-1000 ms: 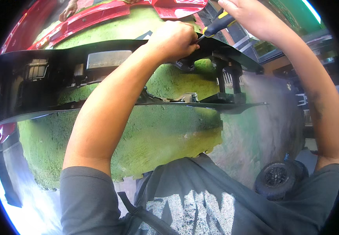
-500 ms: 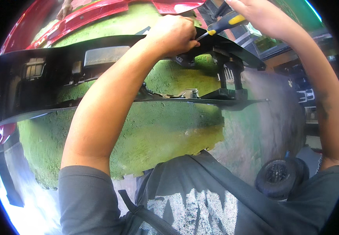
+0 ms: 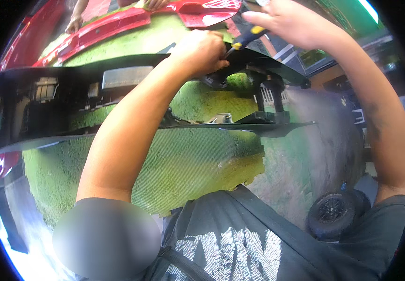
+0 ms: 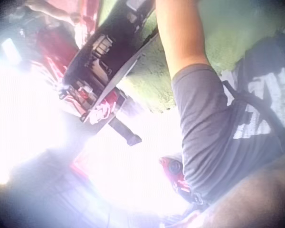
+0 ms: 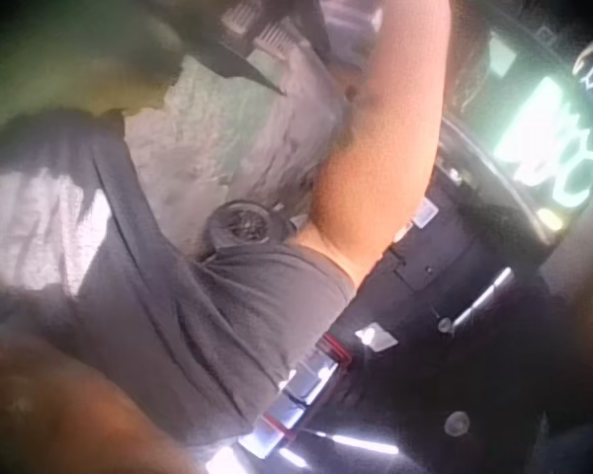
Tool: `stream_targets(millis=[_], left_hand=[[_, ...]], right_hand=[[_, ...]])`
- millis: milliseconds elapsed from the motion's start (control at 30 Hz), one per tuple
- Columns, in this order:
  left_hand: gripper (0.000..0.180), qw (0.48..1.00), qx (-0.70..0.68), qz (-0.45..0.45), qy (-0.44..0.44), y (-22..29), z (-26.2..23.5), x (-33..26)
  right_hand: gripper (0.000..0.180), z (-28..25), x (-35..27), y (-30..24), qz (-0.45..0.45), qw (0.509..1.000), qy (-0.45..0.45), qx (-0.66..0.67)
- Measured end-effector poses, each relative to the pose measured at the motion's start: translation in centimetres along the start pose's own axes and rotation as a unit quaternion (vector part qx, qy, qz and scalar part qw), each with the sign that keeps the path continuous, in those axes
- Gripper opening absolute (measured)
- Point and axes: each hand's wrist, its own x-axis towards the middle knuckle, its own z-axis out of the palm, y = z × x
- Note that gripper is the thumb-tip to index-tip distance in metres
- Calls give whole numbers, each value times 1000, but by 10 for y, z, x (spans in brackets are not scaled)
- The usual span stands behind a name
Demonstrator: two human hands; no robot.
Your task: The person uses a screwdriver to pry and adjust clips on the inner side of a black car bumper. They repeatedly insert the tool into small slots, lever the plastic, and reposition the bumper while working on a green mat in a garage.
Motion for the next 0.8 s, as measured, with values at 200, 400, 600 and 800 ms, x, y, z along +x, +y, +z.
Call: stream_targets(millis=[200, 400, 600, 800], left_hand=[[30, 1000, -11, -9, -5, -3, -3, -4], [27, 1000, 10, -4, 19, 3, 7, -4], [23, 999, 19, 14, 26, 1, 4, 0], [21, 1000, 18, 1, 12, -4, 0, -9]], right_hand=[[28, 30, 40, 70, -418, 885, 205, -22], [34, 26, 54, 73, -229, 972, 55, 13], [56, 17, 54, 67, -119, 992, 12, 40], [41, 22, 48, 79, -294, 952, 74, 43]])
